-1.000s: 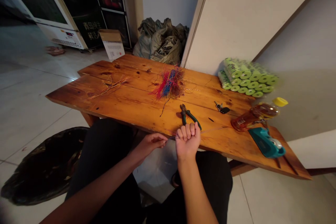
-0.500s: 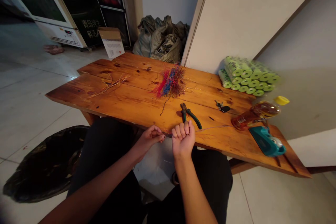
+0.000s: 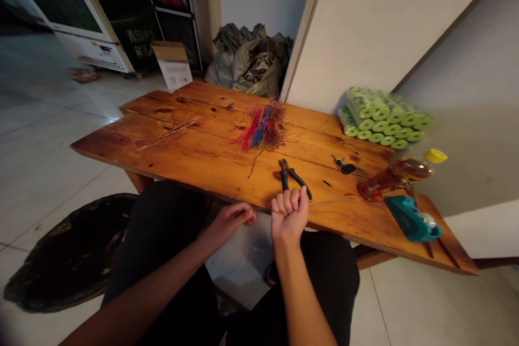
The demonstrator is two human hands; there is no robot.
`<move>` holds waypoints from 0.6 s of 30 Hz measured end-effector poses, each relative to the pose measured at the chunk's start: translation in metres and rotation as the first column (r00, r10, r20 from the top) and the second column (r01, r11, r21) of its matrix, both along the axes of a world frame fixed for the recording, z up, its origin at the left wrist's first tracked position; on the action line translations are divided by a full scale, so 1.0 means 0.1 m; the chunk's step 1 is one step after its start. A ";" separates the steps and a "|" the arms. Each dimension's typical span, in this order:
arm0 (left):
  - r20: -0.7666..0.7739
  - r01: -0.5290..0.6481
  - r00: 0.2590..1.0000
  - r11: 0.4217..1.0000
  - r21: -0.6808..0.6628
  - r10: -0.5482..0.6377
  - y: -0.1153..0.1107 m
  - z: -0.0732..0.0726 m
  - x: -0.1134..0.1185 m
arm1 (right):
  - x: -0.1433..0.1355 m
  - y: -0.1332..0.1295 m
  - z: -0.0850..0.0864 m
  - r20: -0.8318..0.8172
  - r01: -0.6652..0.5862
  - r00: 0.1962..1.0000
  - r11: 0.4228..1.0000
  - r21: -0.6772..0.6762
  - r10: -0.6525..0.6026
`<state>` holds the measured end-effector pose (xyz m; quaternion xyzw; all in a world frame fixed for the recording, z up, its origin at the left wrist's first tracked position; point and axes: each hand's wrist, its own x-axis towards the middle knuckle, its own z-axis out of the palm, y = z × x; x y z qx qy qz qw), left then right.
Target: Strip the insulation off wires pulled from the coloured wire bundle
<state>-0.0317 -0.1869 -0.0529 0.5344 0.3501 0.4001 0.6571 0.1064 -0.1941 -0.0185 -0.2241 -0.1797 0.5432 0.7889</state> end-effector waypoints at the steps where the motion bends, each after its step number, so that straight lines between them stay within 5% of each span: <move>1: 0.014 -0.002 1.000 1.000 -0.004 0.003 -0.01 0.01 0.00 | 0.00 0.00 0.00 -0.006 -0.004 1.000 1.000 0.000 0.004; 18: -0.026 -0.114 0.993 0.993 -0.005 0.114 0.00 0.07 -0.05 | 0.01 0.01 0.00 -0.005 0.005 1.000 1.000 -0.013 -0.005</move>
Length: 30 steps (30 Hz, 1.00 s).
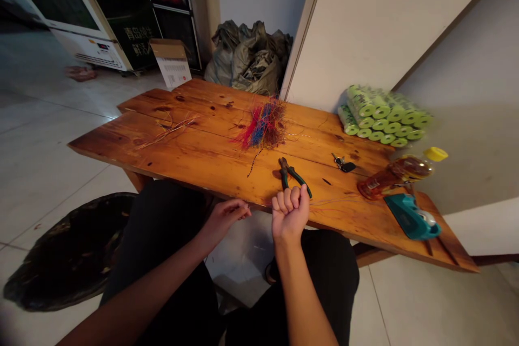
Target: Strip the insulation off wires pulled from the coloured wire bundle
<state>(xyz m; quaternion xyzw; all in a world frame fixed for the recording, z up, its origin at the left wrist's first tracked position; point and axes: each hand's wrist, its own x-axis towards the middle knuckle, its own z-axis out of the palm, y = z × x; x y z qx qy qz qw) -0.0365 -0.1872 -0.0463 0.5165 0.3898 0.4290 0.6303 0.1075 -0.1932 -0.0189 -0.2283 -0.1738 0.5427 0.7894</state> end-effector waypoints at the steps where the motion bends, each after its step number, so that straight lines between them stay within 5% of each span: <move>1: -0.013 0.000 1.000 1.000 0.000 0.000 0.00 -0.01 0.01 | 0.00 0.00 0.00 -0.013 -0.005 1.000 1.000 0.006 0.005; 18: -0.254 0.135 0.964 0.966 0.219 -0.077 -0.01 -0.09 0.08 | -0.10 0.00 -0.09 -0.243 -0.132 0.962 0.991 -0.004 0.127; 24: -0.042 -0.064 0.997 0.997 0.032 0.065 0.02 -0.12 0.05 | -0.03 0.00 -0.06 -0.231 -0.103 0.968 0.995 -0.001 0.100; 30: 0.066 0.071 0.996 0.984 -0.164 -0.061 0.04 -0.12 0.06 | 0.06 -0.01 -0.04 -0.244 -0.064 0.967 0.998 0.026 0.068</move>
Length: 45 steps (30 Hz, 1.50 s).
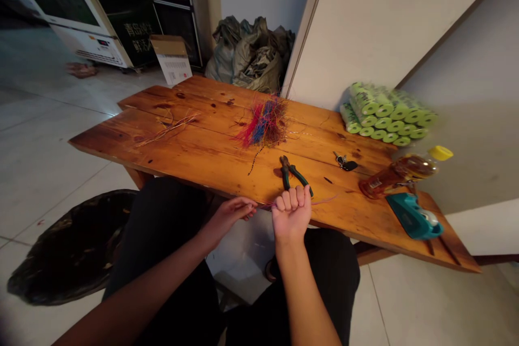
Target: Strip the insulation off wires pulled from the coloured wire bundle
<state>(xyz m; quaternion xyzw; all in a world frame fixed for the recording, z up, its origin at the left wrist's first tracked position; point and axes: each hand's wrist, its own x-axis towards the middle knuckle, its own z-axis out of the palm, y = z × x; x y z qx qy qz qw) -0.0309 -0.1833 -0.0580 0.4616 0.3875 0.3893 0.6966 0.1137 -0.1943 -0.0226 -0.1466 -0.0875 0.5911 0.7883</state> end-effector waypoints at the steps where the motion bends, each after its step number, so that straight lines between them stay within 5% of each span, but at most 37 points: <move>1: 0.005 -0.005 1.000 1.000 -0.007 0.006 0.00 -0.01 0.01 | 0.00 0.00 0.00 0.002 -0.001 1.000 1.000 -0.001 0.001; 31: 0.089 -0.022 0.996 1.000 0.013 0.021 0.00 -0.03 0.03 | -0.16 0.04 -0.07 0.122 -0.090 0.988 0.995 -0.052 0.096; 36: 0.125 -0.155 0.981 0.986 0.062 0.146 0.07 -0.05 -0.03 | -0.15 0.04 -0.01 0.249 -0.205 0.941 0.971 -0.126 0.230; 38: 0.121 -0.125 0.986 0.990 0.059 0.117 0.11 -0.02 -0.08 | -0.17 0.02 0.01 0.318 -0.406 0.829 0.886 -0.224 0.461; 41: 0.189 0.177 0.968 0.983 -0.045 -0.166 0.19 0.05 -0.22 | -0.25 -0.03 0.02 0.326 -0.702 0.512 0.606 -0.374 0.795; 45: 0.200 0.422 0.892 0.905 -0.055 -0.404 0.27 0.16 -0.44 | -0.37 -0.09 -0.02 0.251 -0.883 0.220 0.302 -0.359 0.943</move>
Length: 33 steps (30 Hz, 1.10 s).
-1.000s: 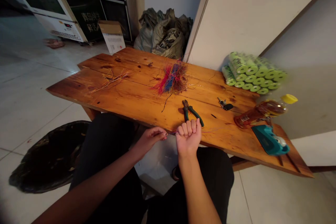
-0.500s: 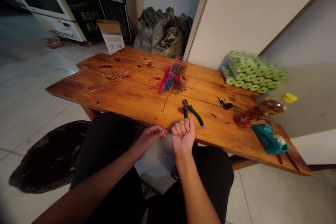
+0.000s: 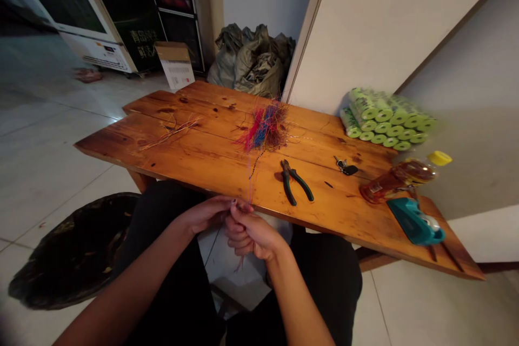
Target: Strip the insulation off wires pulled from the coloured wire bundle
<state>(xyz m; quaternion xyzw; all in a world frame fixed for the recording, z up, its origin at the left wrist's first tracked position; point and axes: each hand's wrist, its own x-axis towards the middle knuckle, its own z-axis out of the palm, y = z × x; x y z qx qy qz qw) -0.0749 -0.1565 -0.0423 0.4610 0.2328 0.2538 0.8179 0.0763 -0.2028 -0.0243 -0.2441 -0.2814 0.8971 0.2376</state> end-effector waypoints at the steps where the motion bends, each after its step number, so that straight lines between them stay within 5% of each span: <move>1: -0.006 0.026 1.000 0.999 0.026 -0.026 0.01 0.02 -0.04 | -0.03 -0.01 -0.02 -0.032 -0.061 0.998 0.998 -0.015 0.061; 5: -0.055 0.088 0.995 0.993 0.084 -0.084 0.02 0.06 -0.09 | -0.12 -0.02 -0.09 -0.138 -0.235 0.963 0.972 -0.024 0.230; 12: -0.121 0.242 0.964 0.969 0.045 -0.235 0.04 -0.02 -0.07 | -0.30 -0.10 -0.14 -0.157 -0.357 0.922 0.934 0.013 0.354; 14: -0.102 0.114 0.988 0.993 0.011 -0.113 0.06 -0.06 -0.07 | -0.34 -0.11 -0.13 -0.120 -0.177 0.977 0.984 -0.005 0.175; 16: -0.079 -0.098 0.992 0.995 -0.018 0.096 0.08 -0.09 -0.05 | -0.38 -0.12 -0.12 -0.070 0.160 0.985 0.987 -0.004 -0.160; 18: -0.056 -0.286 0.957 0.958 -0.029 0.284 0.10 -0.10 -0.03 | -0.42 -0.11 -0.12 -0.027 0.462 0.887 0.887 0.015 -0.461; 20: -0.027 -0.393 0.919 0.919 -0.023 0.393 0.11 -0.10 0.00 | -0.43 -0.09 -0.13 0.007 0.626 0.778 0.778 0.053 -0.628; 23: -0.008 -0.466 0.885 0.884 -0.022 0.466 0.09 -0.08 0.03 | -0.38 -0.06 -0.14 0.036 0.696 0.706 0.703 0.144 -0.707; 27: -0.009 -0.548 0.836 0.834 -0.063 0.549 0.09 -0.07 0.04 | -0.27 -0.01 -0.15 0.098 0.662 0.703 0.698 0.274 -0.705; 33: 0.069 -0.753 0.641 0.644 -0.138 0.764 0.25 -0.08 -0.08 | -0.19 0.05 -0.12 0.179 0.649 0.634 0.643 0.406 -0.752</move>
